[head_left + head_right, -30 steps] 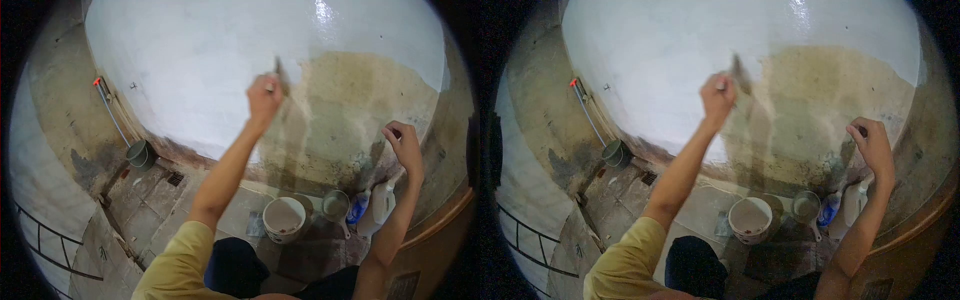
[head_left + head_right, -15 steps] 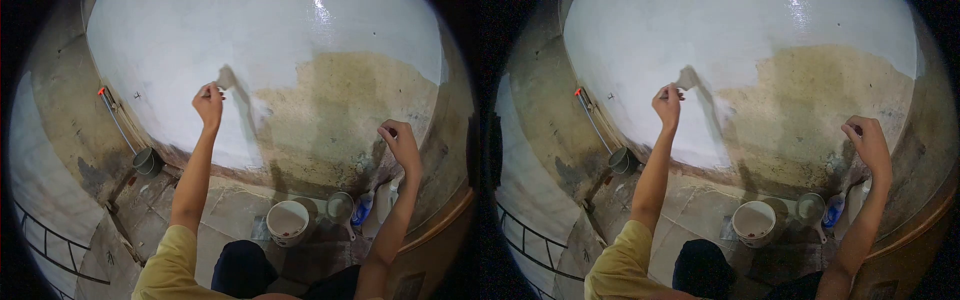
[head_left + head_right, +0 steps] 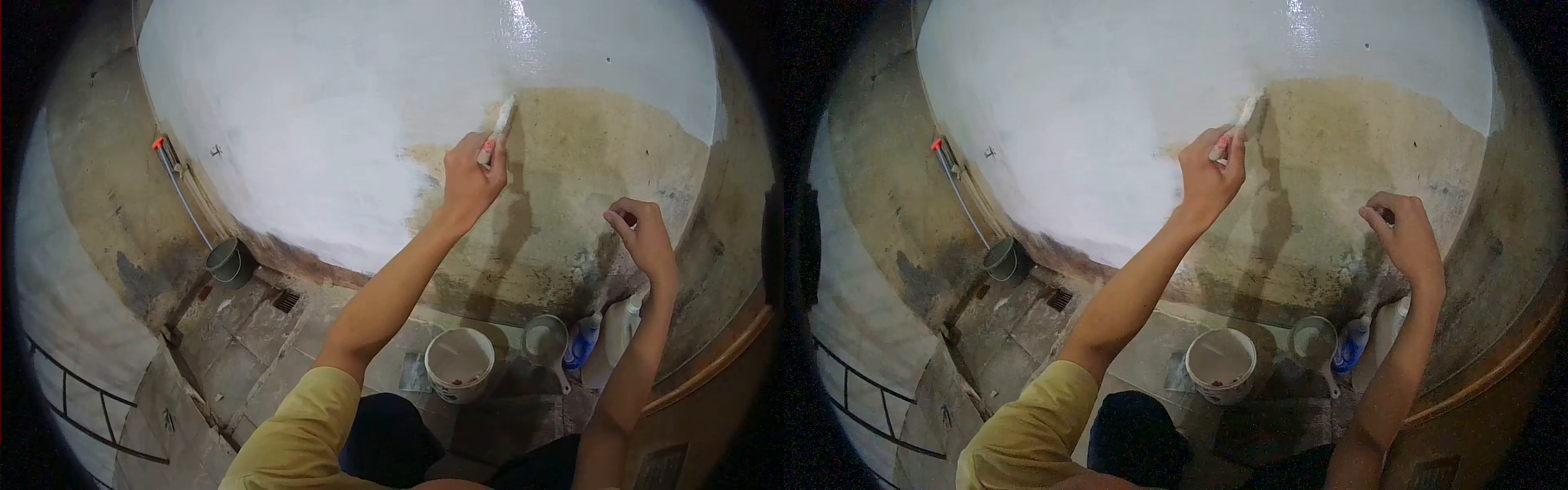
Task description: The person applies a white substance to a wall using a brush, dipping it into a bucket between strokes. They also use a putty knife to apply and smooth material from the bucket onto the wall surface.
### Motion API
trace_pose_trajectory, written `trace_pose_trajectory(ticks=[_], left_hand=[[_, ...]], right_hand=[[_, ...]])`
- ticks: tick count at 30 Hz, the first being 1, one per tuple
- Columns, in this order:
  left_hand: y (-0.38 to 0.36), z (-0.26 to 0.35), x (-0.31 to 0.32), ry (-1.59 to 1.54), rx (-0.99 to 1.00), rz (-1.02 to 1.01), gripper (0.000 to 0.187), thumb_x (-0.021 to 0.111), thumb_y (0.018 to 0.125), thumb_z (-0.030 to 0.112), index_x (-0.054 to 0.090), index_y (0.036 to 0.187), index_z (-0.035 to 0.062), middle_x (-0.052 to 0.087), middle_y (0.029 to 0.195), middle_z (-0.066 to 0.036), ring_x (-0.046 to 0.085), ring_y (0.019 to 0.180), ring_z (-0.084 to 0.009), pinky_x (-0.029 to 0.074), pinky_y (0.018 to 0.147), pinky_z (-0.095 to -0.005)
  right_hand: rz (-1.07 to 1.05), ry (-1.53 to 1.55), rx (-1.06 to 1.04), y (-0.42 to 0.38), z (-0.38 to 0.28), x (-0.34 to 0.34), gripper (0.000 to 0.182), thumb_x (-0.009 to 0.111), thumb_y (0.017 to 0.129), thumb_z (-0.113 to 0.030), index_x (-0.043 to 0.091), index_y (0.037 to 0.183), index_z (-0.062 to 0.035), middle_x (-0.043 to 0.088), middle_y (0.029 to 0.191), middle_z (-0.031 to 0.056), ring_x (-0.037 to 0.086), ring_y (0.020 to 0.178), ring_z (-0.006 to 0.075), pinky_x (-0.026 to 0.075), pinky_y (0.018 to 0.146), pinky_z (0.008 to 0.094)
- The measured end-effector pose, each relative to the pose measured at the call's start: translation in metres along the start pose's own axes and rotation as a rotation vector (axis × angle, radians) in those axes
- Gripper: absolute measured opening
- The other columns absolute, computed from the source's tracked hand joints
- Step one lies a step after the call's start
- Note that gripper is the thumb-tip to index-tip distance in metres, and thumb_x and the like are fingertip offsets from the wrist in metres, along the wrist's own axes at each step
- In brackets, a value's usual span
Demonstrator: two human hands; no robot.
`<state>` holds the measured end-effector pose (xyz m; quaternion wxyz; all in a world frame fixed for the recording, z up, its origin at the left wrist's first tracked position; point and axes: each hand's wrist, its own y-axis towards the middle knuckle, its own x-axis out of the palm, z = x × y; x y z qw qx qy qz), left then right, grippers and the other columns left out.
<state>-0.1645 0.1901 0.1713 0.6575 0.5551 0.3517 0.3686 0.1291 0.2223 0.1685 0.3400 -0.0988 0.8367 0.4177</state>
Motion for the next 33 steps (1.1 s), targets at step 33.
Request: trace_pose_trajectory(ticks=[33], left_hand=[[-0.097,0.043,-0.033,-0.326,-0.529,-0.481,0.018,0.062,0.091,0.013,0.068,0.085,-0.0033,0.064,0.066,-0.006,0.061,0.057,-0.0093,0.049,0.051,-0.0242]], right_hand=[[0.023,-0.148,-0.009,-0.016,0.022,-0.038,0.029,0.062,0.088,-0.021,0.063,0.087,0.0072,0.062,0.075,0.0186,0.06,0.068,0.024,0.046,0.069,0.0341]])
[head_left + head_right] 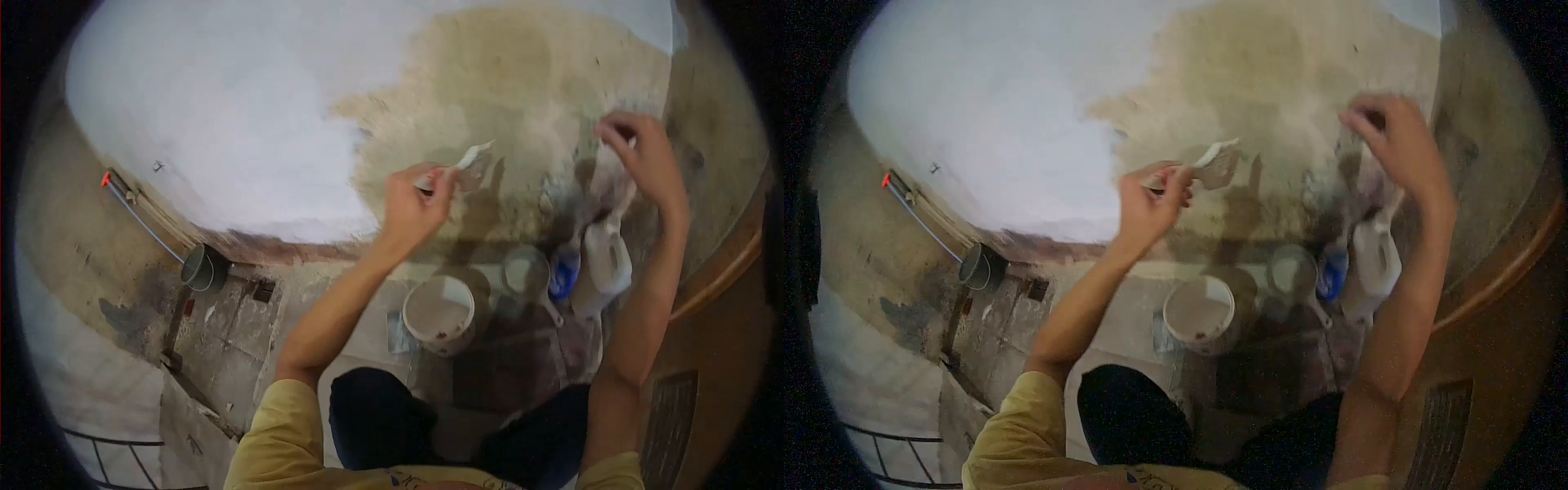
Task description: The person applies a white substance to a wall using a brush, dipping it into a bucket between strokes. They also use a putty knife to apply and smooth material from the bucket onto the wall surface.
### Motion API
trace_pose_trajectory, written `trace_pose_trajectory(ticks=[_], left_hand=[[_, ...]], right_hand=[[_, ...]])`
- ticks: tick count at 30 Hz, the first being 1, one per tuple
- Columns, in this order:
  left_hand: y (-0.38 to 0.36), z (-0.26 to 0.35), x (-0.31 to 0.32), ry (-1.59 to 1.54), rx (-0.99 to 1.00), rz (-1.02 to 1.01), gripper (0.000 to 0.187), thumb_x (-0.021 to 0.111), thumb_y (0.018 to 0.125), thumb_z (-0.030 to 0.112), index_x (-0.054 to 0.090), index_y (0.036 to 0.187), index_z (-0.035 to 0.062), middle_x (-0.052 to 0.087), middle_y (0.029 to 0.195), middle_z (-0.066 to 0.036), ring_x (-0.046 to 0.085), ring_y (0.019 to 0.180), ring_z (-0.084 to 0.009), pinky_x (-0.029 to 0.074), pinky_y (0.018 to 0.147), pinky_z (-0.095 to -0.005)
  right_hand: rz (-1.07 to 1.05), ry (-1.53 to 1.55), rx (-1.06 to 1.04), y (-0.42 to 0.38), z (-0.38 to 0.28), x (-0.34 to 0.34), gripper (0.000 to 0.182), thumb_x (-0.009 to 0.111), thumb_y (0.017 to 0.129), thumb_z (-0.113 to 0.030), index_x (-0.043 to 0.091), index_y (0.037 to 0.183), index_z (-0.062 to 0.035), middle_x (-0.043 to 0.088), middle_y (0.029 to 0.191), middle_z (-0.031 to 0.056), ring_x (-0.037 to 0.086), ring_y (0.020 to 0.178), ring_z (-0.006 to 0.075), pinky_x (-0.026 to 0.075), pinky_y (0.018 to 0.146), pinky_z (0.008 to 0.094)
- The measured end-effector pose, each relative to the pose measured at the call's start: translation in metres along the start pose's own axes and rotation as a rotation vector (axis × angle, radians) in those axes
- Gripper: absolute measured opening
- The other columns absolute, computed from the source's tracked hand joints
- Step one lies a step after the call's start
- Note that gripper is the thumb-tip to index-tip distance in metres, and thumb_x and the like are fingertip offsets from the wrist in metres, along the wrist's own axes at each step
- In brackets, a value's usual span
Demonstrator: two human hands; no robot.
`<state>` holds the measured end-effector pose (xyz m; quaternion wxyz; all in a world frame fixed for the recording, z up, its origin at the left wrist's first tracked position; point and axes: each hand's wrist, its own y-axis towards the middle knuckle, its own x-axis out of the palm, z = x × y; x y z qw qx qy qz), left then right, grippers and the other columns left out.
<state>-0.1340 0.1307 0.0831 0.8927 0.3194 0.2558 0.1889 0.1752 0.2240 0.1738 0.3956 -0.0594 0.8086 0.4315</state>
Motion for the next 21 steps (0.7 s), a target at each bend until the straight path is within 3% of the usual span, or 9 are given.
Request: trace_pose_trajectory(ticks=[4,6,8,9,11,13,16,19,21], left_hand=[[-0.043,-0.04,-0.022,0.147,-0.349,-0.312,0.028,0.061,0.09,0.02,0.067,0.079,-0.0044,0.062,0.062,-0.007,0.061,0.054,-0.0115,0.049,0.049,-0.0246],[-0.072,-0.061,-0.023,0.185,-0.497,-0.437,0.027,0.063,0.088,0.02,0.067,0.075,-0.0039,0.062,0.06,-0.007,0.06,0.053,-0.0121,0.049,0.049,-0.0259],[-0.095,-0.083,-0.017,0.238,-0.591,-0.547,0.028,0.064,0.086,0.019,0.066,0.071,-0.0035,0.062,0.058,-0.008,0.06,0.051,-0.0126,0.048,0.049,-0.0272],[-0.112,-0.105,-0.012,0.316,-0.568,-0.64,0.028,0.063,0.085,0.019,0.065,0.068,-0.0034,0.062,0.058,-0.012,0.061,0.051,-0.0171,0.049,0.051,-0.0309],[-0.143,-0.143,-0.002,0.389,-0.538,-0.736,0.029,0.063,0.083,0.019,0.065,0.064,-0.0034,0.062,0.057,-0.016,0.062,0.05,-0.0216,0.051,0.053,-0.0347],[-0.17,-0.18,0.014,0.484,-0.232,-0.797,0.029,0.063,0.077,0.024,0.065,0.064,-0.0012,0.064,0.063,-0.02,0.065,0.057,-0.0353,0.053,0.059,-0.0423],[-0.199,-0.226,0.037,0.484,-0.152,-0.851,0.032,0.065,0.076,0.027,0.063,0.062,-0.0018,0.064,0.068,-0.022,0.064,0.066,-0.0417,0.053,0.066,-0.0466],[-0.213,-0.243,0.057,0.575,-0.224,-0.892,0.035,0.066,0.076,0.029,0.063,0.063,-0.0027,0.063,0.067,-0.023,0.064,0.069,-0.042,0.053,0.071,-0.048],[-0.226,-0.248,0.065,0.557,-0.189,-0.774,0.036,0.066,0.077,0.03,0.063,0.063,-0.0029,0.063,0.068,-0.024,0.064,0.07,-0.0427,0.053,0.072,-0.0488]], right_hand=[[0.097,0.062,-0.113,-0.003,0.034,0.005,0.029,0.063,0.09,-0.024,0.065,0.095,0.0046,0.065,0.081,0.0083,0.06,0.073,0.0148,0.047,0.072,0.0288],[0.027,-0.014,-0.088,-0.003,0.038,-0.005,0.031,0.062,0.091,-0.026,0.066,0.099,0.0041,0.065,0.084,0.0055,0.059,0.077,0.0136,0.046,0.077,0.0274],[0.113,0.0,-0.056,-0.018,-0.007,-0.006,0.027,0.063,0.089,-0.022,0.066,0.09,0.0041,0.065,0.077,0.0075,0.061,0.073,0.0149,0.048,0.072,0.0292],[0.232,0.014,-0.036,-0.024,-0.026,-0.007,0.024,0.065,0.087,-0.019,0.066,0.082,0.0041,0.065,0.071,0.0094,0.062,0.068,0.0163,0.05,0.067,0.031],[0.171,0.044,-0.033,-0.027,-0.039,-0.02,0.024,0.065,0.088,-0.02,0.065,0.083,0.0035,0.065,0.072,0.0085,0.062,0.069,0.0155,0.05,0.068,0.0307],[0.119,0.064,-0.028,-0.03,-0.04,-0.023,0.024,0.064,0.089,-0.02,0.065,0.083,0.0029,0.065,0.072,0.0077,0.062,0.07,0.0147,0.05,0.068,0.0304],[0.174,-0.113,-0.024,-0.036,-0.039,-0.022,0.024,0.064,0.089,-0.02,0.066,0.084,0.0028,0.065,0.073,0.0083,0.062,0.07,0.0143,0.051,0.069,0.0303],[0.135,-0.095,0.194,-0.04,-0.049,-0.03,0.023,0.064,0.09,-0.02,0.066,0.086,0.0027,0.065,0.074,0.008,0.062,0.07,0.0138,0.051,0.068,0.0298],[0.259,-0.248,0.009,-0.041,-0.034,-0.026,0.021,0.065,0.09,-0.019,0.067,0.088,0.002,0.065,0.074,0.0073,0.062,0.07,0.0132,0.05,0.067,0.0287]])
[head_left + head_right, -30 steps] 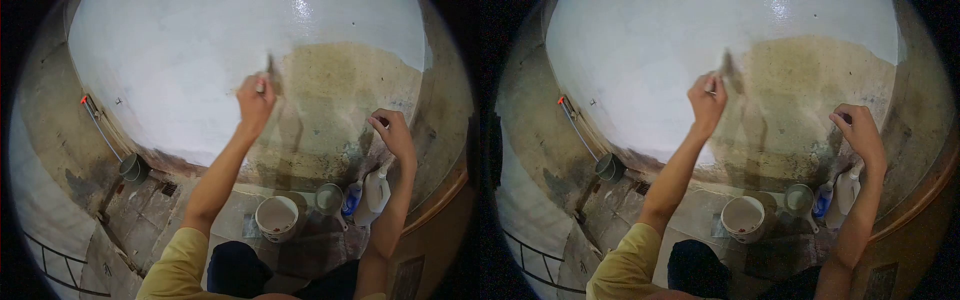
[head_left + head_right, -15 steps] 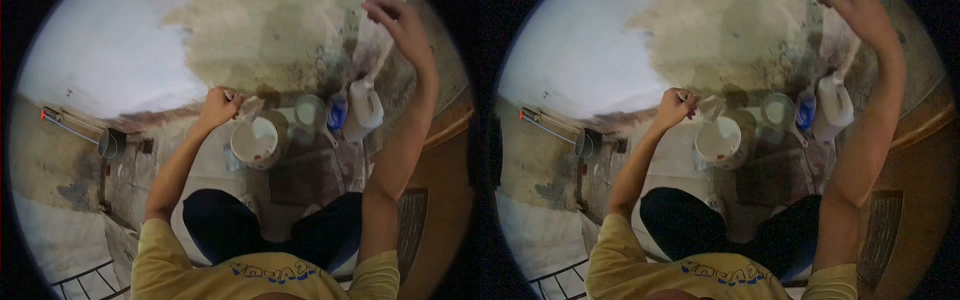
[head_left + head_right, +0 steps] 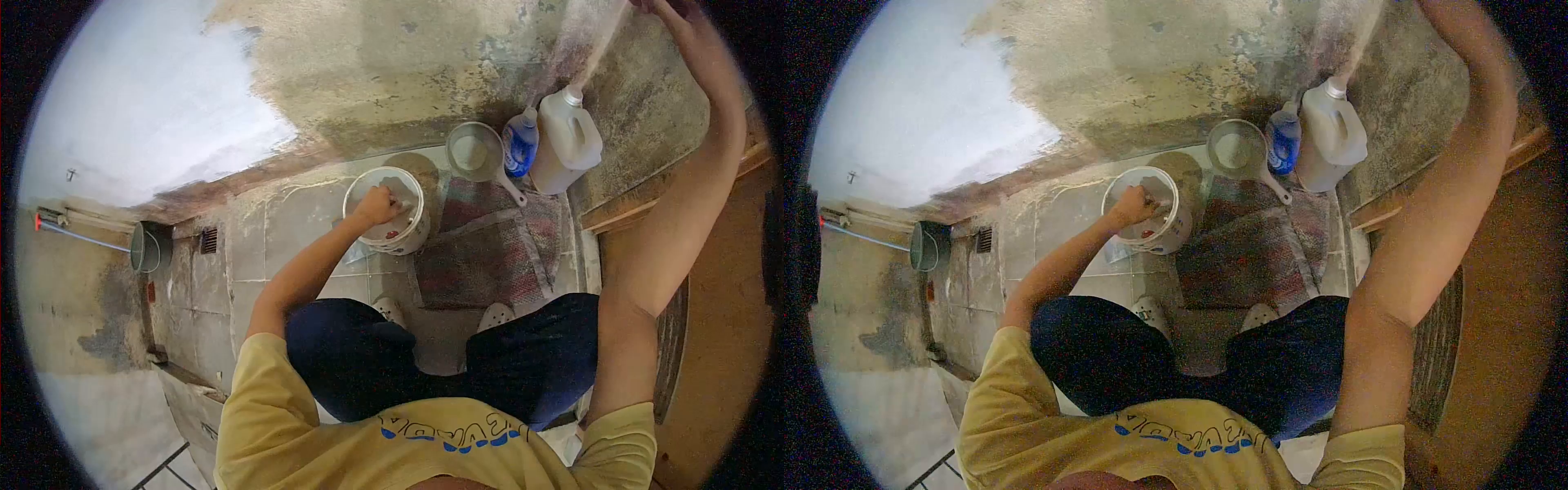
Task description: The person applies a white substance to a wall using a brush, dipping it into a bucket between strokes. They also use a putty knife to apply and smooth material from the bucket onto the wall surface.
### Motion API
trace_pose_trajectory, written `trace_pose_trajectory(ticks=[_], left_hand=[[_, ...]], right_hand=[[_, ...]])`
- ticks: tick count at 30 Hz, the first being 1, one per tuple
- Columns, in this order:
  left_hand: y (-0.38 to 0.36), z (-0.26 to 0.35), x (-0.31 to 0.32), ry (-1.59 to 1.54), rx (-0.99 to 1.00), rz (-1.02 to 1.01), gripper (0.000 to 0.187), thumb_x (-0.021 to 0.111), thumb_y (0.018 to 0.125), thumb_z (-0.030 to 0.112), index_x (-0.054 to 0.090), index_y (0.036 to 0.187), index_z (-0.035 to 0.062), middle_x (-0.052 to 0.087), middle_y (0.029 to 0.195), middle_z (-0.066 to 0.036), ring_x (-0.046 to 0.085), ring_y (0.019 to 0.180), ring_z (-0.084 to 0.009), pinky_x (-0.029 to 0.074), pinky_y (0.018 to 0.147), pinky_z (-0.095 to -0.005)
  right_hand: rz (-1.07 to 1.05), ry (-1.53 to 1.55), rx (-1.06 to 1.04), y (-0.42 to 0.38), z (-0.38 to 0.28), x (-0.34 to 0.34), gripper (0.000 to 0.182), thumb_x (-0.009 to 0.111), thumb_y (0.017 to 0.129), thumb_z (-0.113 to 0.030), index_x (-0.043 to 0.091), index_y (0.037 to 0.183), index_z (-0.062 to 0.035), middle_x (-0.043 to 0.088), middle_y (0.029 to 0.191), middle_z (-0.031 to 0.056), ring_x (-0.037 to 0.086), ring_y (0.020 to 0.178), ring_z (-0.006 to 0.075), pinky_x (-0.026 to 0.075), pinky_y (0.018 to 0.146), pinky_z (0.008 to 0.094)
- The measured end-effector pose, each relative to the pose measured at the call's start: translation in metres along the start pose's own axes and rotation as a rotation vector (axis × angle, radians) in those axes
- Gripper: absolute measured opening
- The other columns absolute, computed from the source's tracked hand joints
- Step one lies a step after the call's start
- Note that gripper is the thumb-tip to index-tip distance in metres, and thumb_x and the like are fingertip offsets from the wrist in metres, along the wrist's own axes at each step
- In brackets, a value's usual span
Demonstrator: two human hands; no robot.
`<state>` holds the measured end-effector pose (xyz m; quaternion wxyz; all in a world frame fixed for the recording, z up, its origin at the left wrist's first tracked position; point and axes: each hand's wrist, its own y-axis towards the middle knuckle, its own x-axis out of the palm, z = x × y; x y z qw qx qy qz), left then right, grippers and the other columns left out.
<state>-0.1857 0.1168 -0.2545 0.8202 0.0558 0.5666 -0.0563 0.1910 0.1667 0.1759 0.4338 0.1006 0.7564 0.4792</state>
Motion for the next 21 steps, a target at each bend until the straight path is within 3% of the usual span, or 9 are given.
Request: trace_pose_trajectory(ticks=[2,4,5,11,15,17,18,20,21], left_hand=[[0.001,-0.004,0.008,-0.018,-0.003,0.123,0.037,0.065,0.077,0.032,0.063,0.063,-0.0031,0.063,0.068,-0.024,0.063,0.07,-0.0435,0.052,0.073,-0.0496],[0.005,0.013,-0.02,-0.123,-0.126,-0.153,0.04,0.065,0.077,0.035,0.062,0.06,-0.0016,0.063,0.069,-0.025,0.063,0.071,-0.0437,0.052,0.073,-0.0505],[0.004,0.016,-0.022,-0.125,-0.128,-0.152,0.04,0.065,0.077,0.035,0.062,0.06,-0.0016,0.063,0.069,-0.025,0.063,0.071,-0.0437,0.052,0.073,-0.0505],[-0.008,-0.005,-0.018,-0.087,0.024,-0.065,0.033,0.063,0.079,0.033,0.071,0.07,0.003,0.063,0.072,-0.025,0.063,0.069,-0.0427,0.052,0.069,-0.046],[-0.028,-0.012,-0.07,-0.36,-0.119,0.046,0.025,0.065,0.081,0.025,0.073,0.081,0.0015,0.069,0.073,-0.017,0.066,0.065,-0.033,0.053,0.064,-0.0389],[-0.047,-0.004,-0.105,-0.618,-0.338,0.061,0.029,0.058,0.091,0.024,0.07,0.086,-0.0021,0.069,0.077,-0.016,0.066,0.067,-0.0274,0.053,0.063,-0.0359],[-0.058,-0.005,-0.116,-0.607,-0.342,0.062,0.029,0.058,0.091,0.024,0.07,0.086,-0.0021,0.069,0.077,-0.016,0.066,0.067,-0.0274,0.053,0.063,-0.0359],[-0.079,-0.008,-0.135,-1.122,-0.456,0.287,0.023,0.057,0.093,0.019,0.064,0.095,-0.003,0.069,0.086,-0.017,0.065,0.069,-0.0286,0.052,0.062,-0.0341],[-0.089,-0.015,-0.136,-1.113,-0.454,0.296,0.023,0.057,0.093,0.019,0.064,0.095,-0.003,0.069,0.086,-0.017,0.065,0.069,-0.0286,0.052,0.062,-0.0341]], right_hand=[[0.01,0.046,0.025,0.0,0.004,-0.002,0.02,0.065,0.09,-0.018,0.067,0.088,0.0017,0.064,0.074,0.0068,0.062,0.07,0.0129,0.05,0.067,0.0285],[0.02,0.099,0.049,0.001,0.006,-0.004,0.019,0.065,0.09,-0.018,0.066,0.088,0.0013,0.064,0.074,0.0063,0.061,0.07,0.0127,0.05,0.067,0.0283],[-0.008,0.148,0.031,0.002,0.008,-0.005,0.019,0.065,0.09,-0.018,0.066,0.087,0.0008,0.064,0.074,0.006,0.061,0.07,0.0126,0.05,0.067,0.0285],[0.007,0.166,-0.031,0.006,0.012,0.008,0.02,0.065,0.09,-0.019,0.066,0.086,0.001,0.063,0.073,0.0054,0.061,0.069,0.0129,0.05,0.067,0.0292],[-0.072,0.149,-0.013,0.008,0.003,0.01,0.022,0.065,0.09,-0.02,0.066,0.085,0.0015,0.062,0.071,0.0055,0.061,0.07,0.0133,0.05,0.068,0.029],[-0.039,0.162,-0.024,0.008,0.011,0.016,0.022,0.065,0.09,-0.02,0.066,0.085,0.0015,0.062,0.07,0.0055,0.061,0.069,0.0132,0.05,0.068,0.0291],[-0.01,0.175,-0.043,0.007,0.013,0.02,0.022,0.065,0.089,-0.02,0.066,0.084,0.0014,0.063,0.07,0.0055,0.061,0.069,0.0131,0.05,0.067,0.0291],[-0.036,0.204,-0.029,0.009,0.014,0.017,0.022,0.064,0.089,-0.02,0.066,0.084,0.0014,0.063,0.07,0.0056,0.061,0.069,0.013,0.05,0.067,0.0291],[-0.069,0.221,-0.02,0.011,0.014,0.015,0.022,0.064,0.089,-0.019,0.066,0.084,0.0015,0.063,0.07,0.0056,0.061,0.069,0.013,0.049,0.067,0.0291]])
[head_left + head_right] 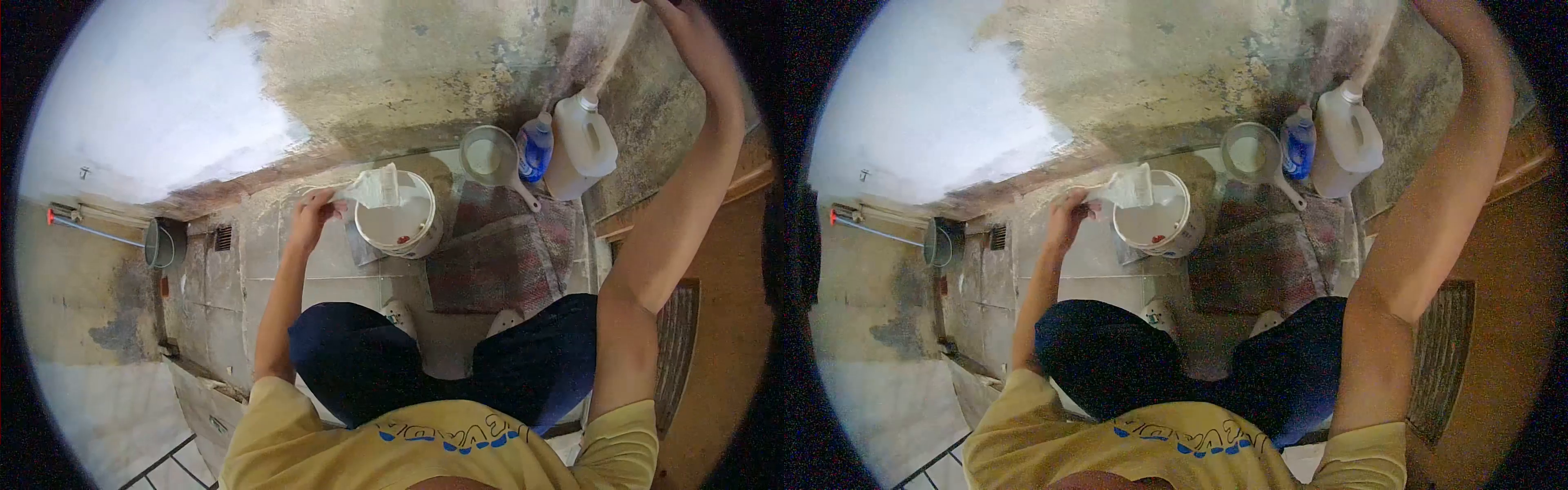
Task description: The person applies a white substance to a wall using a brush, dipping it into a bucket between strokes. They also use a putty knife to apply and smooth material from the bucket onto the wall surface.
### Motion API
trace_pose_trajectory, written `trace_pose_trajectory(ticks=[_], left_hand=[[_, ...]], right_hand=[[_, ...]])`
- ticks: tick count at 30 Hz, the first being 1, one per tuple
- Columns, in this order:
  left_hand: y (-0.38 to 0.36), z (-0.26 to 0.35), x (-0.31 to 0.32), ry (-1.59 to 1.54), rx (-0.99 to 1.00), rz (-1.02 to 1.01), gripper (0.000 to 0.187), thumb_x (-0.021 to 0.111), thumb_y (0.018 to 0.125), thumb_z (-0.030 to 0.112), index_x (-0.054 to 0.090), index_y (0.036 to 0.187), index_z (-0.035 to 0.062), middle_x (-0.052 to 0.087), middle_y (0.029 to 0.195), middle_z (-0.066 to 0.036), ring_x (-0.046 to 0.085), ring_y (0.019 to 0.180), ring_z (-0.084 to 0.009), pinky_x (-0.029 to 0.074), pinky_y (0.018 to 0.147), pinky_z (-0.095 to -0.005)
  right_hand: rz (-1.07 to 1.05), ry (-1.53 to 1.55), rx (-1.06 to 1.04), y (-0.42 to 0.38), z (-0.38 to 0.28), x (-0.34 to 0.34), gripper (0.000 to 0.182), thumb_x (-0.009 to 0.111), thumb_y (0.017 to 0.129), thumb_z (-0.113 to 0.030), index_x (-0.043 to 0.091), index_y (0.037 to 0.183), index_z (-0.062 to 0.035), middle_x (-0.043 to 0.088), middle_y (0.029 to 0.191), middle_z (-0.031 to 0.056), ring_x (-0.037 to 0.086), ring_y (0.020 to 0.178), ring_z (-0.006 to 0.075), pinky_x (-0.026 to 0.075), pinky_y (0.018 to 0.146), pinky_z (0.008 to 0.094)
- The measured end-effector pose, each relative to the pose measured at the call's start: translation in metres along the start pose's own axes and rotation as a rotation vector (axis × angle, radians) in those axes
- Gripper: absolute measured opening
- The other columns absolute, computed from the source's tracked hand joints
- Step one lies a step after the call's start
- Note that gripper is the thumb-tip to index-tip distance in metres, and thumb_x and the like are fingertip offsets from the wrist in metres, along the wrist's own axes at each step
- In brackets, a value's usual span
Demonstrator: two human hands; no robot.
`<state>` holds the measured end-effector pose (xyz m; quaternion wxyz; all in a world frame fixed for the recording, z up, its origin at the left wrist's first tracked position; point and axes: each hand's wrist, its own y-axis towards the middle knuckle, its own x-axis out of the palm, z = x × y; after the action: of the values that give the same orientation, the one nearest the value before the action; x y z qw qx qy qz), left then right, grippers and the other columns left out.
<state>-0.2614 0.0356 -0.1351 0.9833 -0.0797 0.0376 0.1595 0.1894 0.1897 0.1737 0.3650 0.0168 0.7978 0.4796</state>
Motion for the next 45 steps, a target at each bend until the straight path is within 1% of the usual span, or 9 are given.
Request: trace_pose_trajectory(ticks=[7,10,16,21,23,32,35,37,45], left_hand=[[-0.036,-0.028,-0.012,-0.966,-0.146,0.232,0.027,0.056,0.093,0.021,0.056,0.1,-0.0053,0.064,0.086,-0.017,0.062,0.075,-0.023,0.051,0.063,-0.0287],[-0.04,-0.036,-0.017,-1.243,-0.077,0.064,0.029,0.055,0.093,0.019,0.056,0.097,-0.0089,0.063,0.086,-0.016,0.055,0.071,-0.0215,0.047,0.062,-0.0265],[-0.044,-0.042,-0.014,-1.406,-0.013,0.011,0.031,0.053,0.093,0.018,0.055,0.103,-0.0116,0.061,0.087,-0.017,0.051,0.07,-0.0192,0.045,0.062,-0.0256],[-0.047,-0.05,0.002,-1.425,-0.122,0.154,0.028,0.052,0.092,0.018,0.054,0.101,-0.0093,0.06,0.085,-0.017,0.054,0.073,-0.0206,0.046,0.061,-0.0265],[-0.041,-0.04,0.0,-1.538,0.007,-0.109,0.027,0.052,0.092,0.016,0.054,0.101,-0.0093,0.061,0.087,-0.019,0.057,0.079,-0.0229,0.05,0.066,-0.0279],[0.034,0.148,0.005,-1.253,0.338,-0.158,0.027,0.055,0.094,0.016,0.053,0.107,-0.0076,0.063,0.1,-0.019,0.064,0.091,-0.0258,0.057,0.084,-0.0327],[0.041,0.236,0.03,-0.797,0.672,0.132,0.026,0.056,0.094,0.016,0.052,0.102,-0.008,0.061,0.092,-0.019,0.061,0.085,-0.0258,0.051,0.087,-0.0337],[0.045,0.275,0.046,-0.565,0.844,0.202,0.028,0.058,0.093,0.017,0.058,0.096,-0.0113,0.067,0.084,-0.017,0.063,0.073,-0.02,0.051,0.072,-0.0304],[0.066,0.362,0.12,-0.217,1.212,0.267,0.024,0.061,0.09,0.012,0.064,0.088,-0.0115,0.066,0.073,-0.015,0.063,0.063,-0.0182,0.052,0.06,-0.0305]], right_hand=[[0.026,0.037,-0.001,-0.001,-0.001,0.004,0.023,0.064,0.089,-0.02,0.066,0.083,0.002,0.063,0.07,0.0058,0.06,0.068,0.0127,0.049,0.067,0.029],[0.043,0.007,0.002,-0.002,-0.006,0.005,0.023,0.065,0.089,-0.02,0.066,0.082,0.0022,0.062,0.069,0.0058,0.06,0.067,0.0128,0.049,0.066,0.0287],[0.287,-0.15,-0.008,0.001,-0.016,0.024,0.025,0.064,0.088,-0.019,0.065,0.074,0.0015,0.059,0.061,0.0044,0.057,0.059,0.0109,0.045,0.056,0.0277],[-0.052,-0.004,-0.033,0.015,0.05,-0.005,0.033,0.062,0.09,-0.028,0.063,0.089,0.005,0.062,0.075,0.0054,0.055,0.072,0.0131,0.044,0.069,0.0273],[-0.033,-0.013,0.014,0.015,0.051,-0.009,0.034,0.062,0.09,-0.028,0.063,0.089,0.0053,0.061,0.075,0.0054,0.055,0.072,0.0122,0.044,0.07,0.0267],[-0.009,0.049,0.117,0.015,0.024,-0.008,0.029,0.065,0.089,-0.023,0.065,0.087,0.0058,0.064,0.072,0.0077,0.06,0.07,0.0131,0.046,0.069,0.0261],[0.071,0.049,0.078,0.017,0.02,-0.005,0.028,0.065,0.088,-0.023,0.066,0.087,0.0052,0.064,0.07,0.0071,0.061,0.067,0.0136,0.046,0.067,0.0261],[0.153,0.056,0.064,0.019,0.011,-0.005,0.028,0.065,0.088,-0.023,0.066,0.087,0.0049,0.063,0.068,0.0062,0.06,0.065,0.0127,0.046,0.066,0.0255],[0.583,0.368,0.014,0.023,-0.017,0.005,0.024,0.067,0.088,-0.021,0.067,0.08,0.0017,0.057,0.06,0.0,0.053,0.058,0.0051,0.041,0.057,0.0201]])
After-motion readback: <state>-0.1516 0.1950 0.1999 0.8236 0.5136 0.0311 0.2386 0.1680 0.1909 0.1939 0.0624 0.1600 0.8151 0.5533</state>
